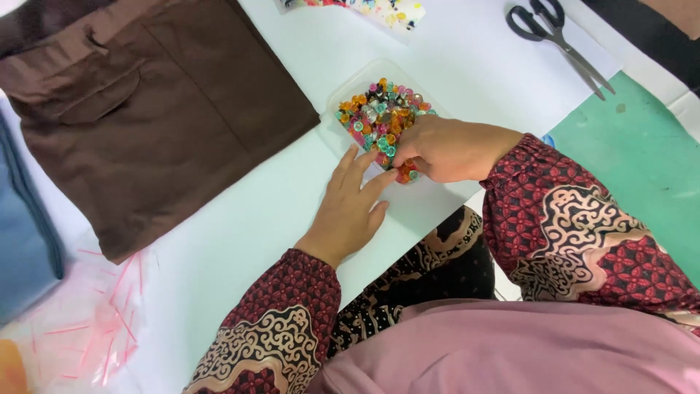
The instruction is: Threading small decorative buttons onto a needle and placing them into individual plastic bags for packaging.
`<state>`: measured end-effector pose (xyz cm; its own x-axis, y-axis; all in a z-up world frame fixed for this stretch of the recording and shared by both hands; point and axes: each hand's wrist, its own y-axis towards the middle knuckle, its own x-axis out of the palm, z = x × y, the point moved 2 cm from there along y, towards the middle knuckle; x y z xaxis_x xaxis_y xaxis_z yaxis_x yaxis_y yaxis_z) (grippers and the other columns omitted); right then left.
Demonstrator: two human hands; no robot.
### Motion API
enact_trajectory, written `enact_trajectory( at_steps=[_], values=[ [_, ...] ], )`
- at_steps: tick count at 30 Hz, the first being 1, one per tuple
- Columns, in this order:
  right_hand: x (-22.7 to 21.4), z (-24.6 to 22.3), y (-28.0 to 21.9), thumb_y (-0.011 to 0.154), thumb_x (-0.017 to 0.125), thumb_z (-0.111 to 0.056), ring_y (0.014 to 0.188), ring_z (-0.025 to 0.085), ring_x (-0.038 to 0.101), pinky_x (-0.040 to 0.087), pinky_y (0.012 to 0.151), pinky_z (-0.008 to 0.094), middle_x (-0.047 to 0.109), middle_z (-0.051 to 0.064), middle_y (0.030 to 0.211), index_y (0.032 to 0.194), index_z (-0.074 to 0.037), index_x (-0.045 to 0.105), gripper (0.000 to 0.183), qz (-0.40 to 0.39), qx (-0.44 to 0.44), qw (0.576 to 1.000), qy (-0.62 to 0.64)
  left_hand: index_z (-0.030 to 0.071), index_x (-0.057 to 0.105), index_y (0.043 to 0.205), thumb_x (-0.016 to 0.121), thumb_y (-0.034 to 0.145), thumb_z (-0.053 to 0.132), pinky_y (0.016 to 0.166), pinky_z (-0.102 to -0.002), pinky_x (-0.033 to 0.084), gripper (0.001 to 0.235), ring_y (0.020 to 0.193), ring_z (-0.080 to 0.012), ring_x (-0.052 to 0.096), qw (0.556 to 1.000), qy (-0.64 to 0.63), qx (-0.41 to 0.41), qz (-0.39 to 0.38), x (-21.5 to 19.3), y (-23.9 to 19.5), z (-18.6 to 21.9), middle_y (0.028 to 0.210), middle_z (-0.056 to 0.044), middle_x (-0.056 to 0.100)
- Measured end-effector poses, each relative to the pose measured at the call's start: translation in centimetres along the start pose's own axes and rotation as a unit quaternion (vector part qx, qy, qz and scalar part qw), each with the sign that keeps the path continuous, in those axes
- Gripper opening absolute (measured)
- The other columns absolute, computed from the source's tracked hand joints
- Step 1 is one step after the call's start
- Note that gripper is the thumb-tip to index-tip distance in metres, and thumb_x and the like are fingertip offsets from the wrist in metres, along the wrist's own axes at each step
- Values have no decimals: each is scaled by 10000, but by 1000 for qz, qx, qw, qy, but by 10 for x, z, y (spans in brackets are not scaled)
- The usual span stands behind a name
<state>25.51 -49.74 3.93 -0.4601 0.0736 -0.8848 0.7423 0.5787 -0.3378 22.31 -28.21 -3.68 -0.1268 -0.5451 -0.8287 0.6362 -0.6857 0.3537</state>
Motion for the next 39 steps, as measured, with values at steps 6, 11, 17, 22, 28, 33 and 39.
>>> enact_trajectory(
  at_steps=[6, 11, 17, 22, 28, 33, 39],
  values=[
    [-4, 13, 21, 998, 458, -42, 1074, 276, 568, 535, 875, 421, 705, 56, 1129, 1201, -174, 758, 386, 29, 25, 999, 6, 189, 544, 1451, 620, 964, 169, 1228, -578, 238, 493, 1533, -469, 178, 998, -4, -30, -53, -5, 2, 3, 1543, -160, 352],
    [-12, 18, 15, 996, 468, 7, 1108, 336, 637, 542, 906, 494, 724, 121, 1143, 1152, -98, 743, 332, 77, -8, 995, 63, 208, 528, 1462, 633, 962, 170, 1228, -586, 234, 512, 1536, -463, 169, 997, 3, -36, -69, -5, 3, 4, 1550, -155, 332],
    [-42, 18, 16, 977, 460, 4, 949, 286, 617, 515, 773, 440, 666, 93, 1032, 961, -83, 694, 250, 130, 31, 987, 93, 186, 554, 1411, 674, 934, 130, 1172, -607, 317, 495, 1512, -455, 232, 1000, -8, 0, -19, -9, 4, 7, 1524, -173, 373],
    [-52, 17, 27, 948, 458, -26, 836, 199, 582, 472, 709, 374, 642, 6, 1031, 850, -129, 716, 295, 50, 124, 988, 81, 151, 575, 1382, 681, 916, 112, 1125, -626, 393, 479, 1492, -458, 275, 999, -20, 24, 25, -9, 3, 5, 1513, -197, 404],
    [-49, 3, 56, 987, 466, -31, 1210, 333, 496, 417, 1034, 483, 616, 127, 1286, 1280, -90, 671, 362, 142, 57, 988, 33, 123, 593, 1374, 676, 885, 99, 1140, -627, 361, 496, 1483, -466, 272, 999, -40, 17, 19, -11, 6, 8, 1494, -211, 416],
    [-26, -14, 59, 980, 457, 6, 1322, 395, 496, 465, 1026, 515, 574, 190, 1403, 1378, -92, 630, 445, 99, 84, 985, -112, 205, 538, 1438, 632, 944, 155, 1208, -627, 244, 506, 1531, -463, 179, 997, -45, -33, -51, -5, 4, 5, 1518, -145, 350],
    [-17, -1, 18, 939, 437, 50, 1211, 455, 557, 509, 969, 578, 640, 228, 1302, 1272, -52, 681, 425, 87, 39, 995, -5, 192, 546, 1433, 668, 912, 159, 1189, -664, 245, 536, 1523, -499, 162, 998, -48, -27, -44, -6, 5, 6, 1528, -162, 334]
  ],
)
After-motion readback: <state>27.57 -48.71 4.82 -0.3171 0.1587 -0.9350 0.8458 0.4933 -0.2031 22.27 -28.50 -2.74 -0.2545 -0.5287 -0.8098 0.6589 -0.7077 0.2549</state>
